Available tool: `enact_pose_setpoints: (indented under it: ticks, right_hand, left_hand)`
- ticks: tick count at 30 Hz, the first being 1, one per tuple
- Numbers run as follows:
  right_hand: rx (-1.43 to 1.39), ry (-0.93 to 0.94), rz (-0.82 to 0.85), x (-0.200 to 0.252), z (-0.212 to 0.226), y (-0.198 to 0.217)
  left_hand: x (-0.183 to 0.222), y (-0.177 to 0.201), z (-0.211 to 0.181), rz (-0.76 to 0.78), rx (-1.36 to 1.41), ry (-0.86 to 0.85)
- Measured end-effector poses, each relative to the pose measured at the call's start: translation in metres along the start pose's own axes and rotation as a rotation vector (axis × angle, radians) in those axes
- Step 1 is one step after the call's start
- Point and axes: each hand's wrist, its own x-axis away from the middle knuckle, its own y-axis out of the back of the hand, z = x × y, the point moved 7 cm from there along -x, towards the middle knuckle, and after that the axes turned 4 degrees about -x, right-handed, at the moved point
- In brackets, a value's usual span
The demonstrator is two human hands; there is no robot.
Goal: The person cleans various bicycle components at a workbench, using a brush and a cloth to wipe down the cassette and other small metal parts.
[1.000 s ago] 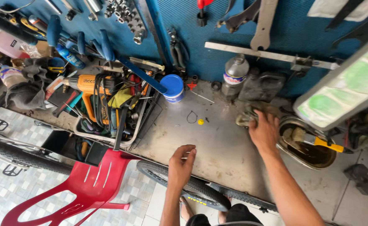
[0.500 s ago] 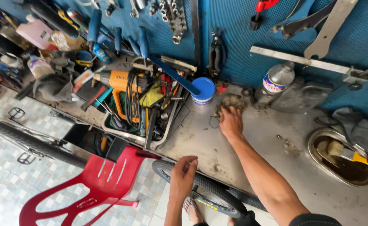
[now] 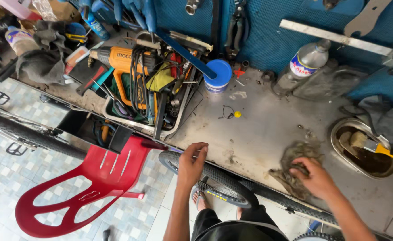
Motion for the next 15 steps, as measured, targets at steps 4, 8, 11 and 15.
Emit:
enact_pose_setpoints:
  ticks: [4,8,11,15]
  right_hand:
    - [0.063,0.432,-0.011,-0.003,0.081,-0.056]
    - [0.028,0.726,0.024,-0.022,0.197,-0.107]
    - [0.008,0.844,0.041,-0.036,0.263,-0.133]
    - [-0.156,0.928,0.033,-0.047,0.295,-0.126]
  left_hand:
    - [0.01,0.031,0.02,-0.09,0.099,-0.045]
    - [0.025,0.055,0.035,-0.173,0.101,-0.022]
    - [0.033,0.061,0.033,-0.193,0.11,-0.073]
    - [0.031,0.041,0.014,-0.11,0.12,-0.074]
